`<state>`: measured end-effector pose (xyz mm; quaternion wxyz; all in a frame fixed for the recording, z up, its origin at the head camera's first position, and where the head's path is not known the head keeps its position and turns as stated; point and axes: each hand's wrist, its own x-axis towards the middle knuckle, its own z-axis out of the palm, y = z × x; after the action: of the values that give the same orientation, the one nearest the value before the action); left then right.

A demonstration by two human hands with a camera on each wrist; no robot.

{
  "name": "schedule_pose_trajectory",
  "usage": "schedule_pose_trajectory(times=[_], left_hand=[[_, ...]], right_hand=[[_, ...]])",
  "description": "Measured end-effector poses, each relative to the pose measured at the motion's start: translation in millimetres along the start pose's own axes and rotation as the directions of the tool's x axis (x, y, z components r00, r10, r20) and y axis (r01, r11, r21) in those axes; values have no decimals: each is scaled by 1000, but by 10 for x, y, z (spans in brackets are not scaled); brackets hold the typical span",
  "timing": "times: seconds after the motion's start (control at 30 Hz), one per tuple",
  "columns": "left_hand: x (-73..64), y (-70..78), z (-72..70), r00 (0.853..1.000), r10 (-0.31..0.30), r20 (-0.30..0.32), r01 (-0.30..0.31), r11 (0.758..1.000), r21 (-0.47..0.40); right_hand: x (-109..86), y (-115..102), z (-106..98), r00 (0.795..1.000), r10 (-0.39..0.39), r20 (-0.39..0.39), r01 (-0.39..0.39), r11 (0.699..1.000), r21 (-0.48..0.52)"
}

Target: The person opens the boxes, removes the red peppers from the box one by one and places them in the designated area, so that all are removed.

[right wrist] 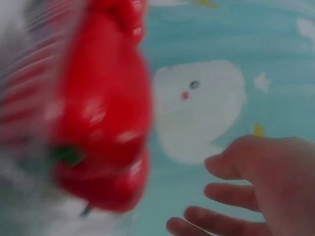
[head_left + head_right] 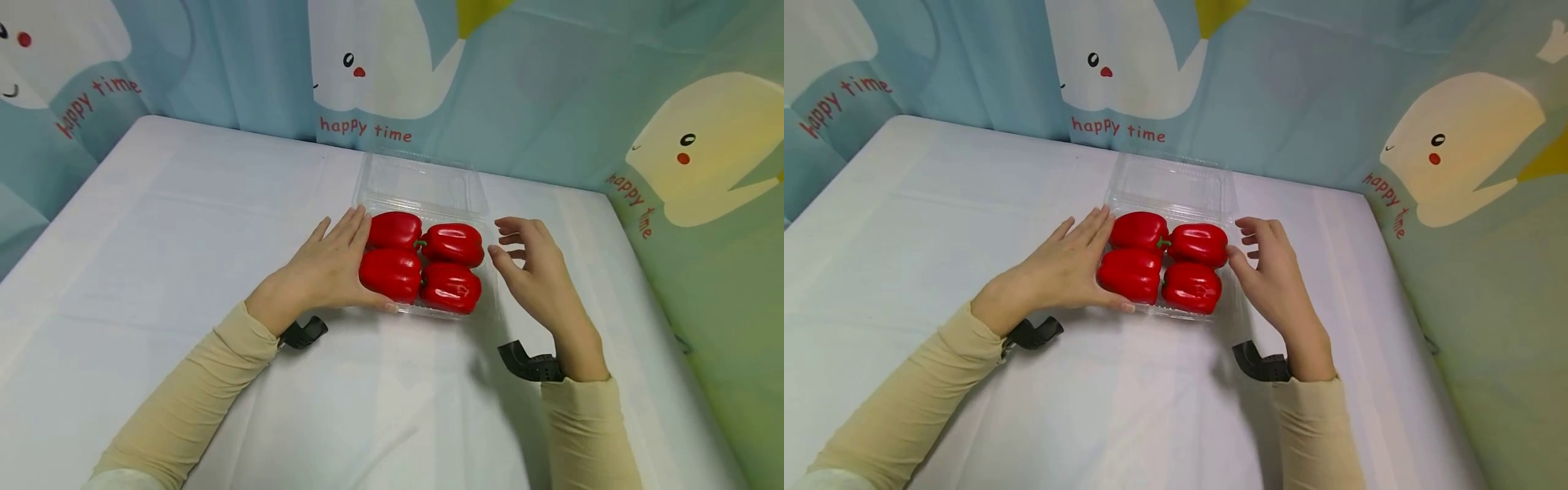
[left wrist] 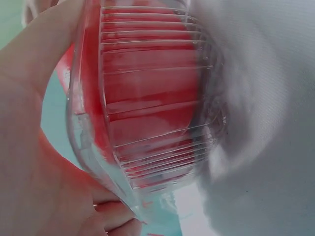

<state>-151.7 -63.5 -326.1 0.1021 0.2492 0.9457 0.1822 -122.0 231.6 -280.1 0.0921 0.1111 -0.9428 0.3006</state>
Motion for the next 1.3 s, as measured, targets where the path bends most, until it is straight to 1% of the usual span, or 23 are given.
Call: schedule_pose_trajectory(times=[0.17,0.27,0.37,0.5,0.63,0.8,0.97,1.07,1.2,1.3], left_hand=[[-21,8,-19,1000,-6,18,5,1000,18],[-26,8,-24,1000,-6,28,5,1000,23],[-26,18,-22,999,-5,35,4,1000,18],[-42,8,-42,1000,-15,14,15,1000,7],[-55,-5,-55,999,-34,-7,34,999,20],[-39,7,-9,999,-48,5,47,998,47],[-46,0,-8,999,-49,21,47,997,65],[-51,0,-15,998,-45,39,43,997,62],[-47,9,-19,998,-46,42,44,998,54],[-37,14,-11,998,-49,41,46,997,55]], right_hand=[[99,-228,-17,996,-89,-2,89,996,-16],[146,-289,5,989,-147,7,148,988,-44],[190,-266,58,982,-183,38,185,979,-86],[237,-211,141,976,-195,99,207,969,-132],[268,-159,190,969,-204,136,221,967,-127],[301,-60,223,964,-178,196,203,973,-112],[335,18,266,953,-157,257,180,981,-67],[342,63,276,946,-137,293,157,987,-43],[359,103,273,938,-94,333,109,994,-25],[377,118,280,933,-77,352,87,996,-14]])
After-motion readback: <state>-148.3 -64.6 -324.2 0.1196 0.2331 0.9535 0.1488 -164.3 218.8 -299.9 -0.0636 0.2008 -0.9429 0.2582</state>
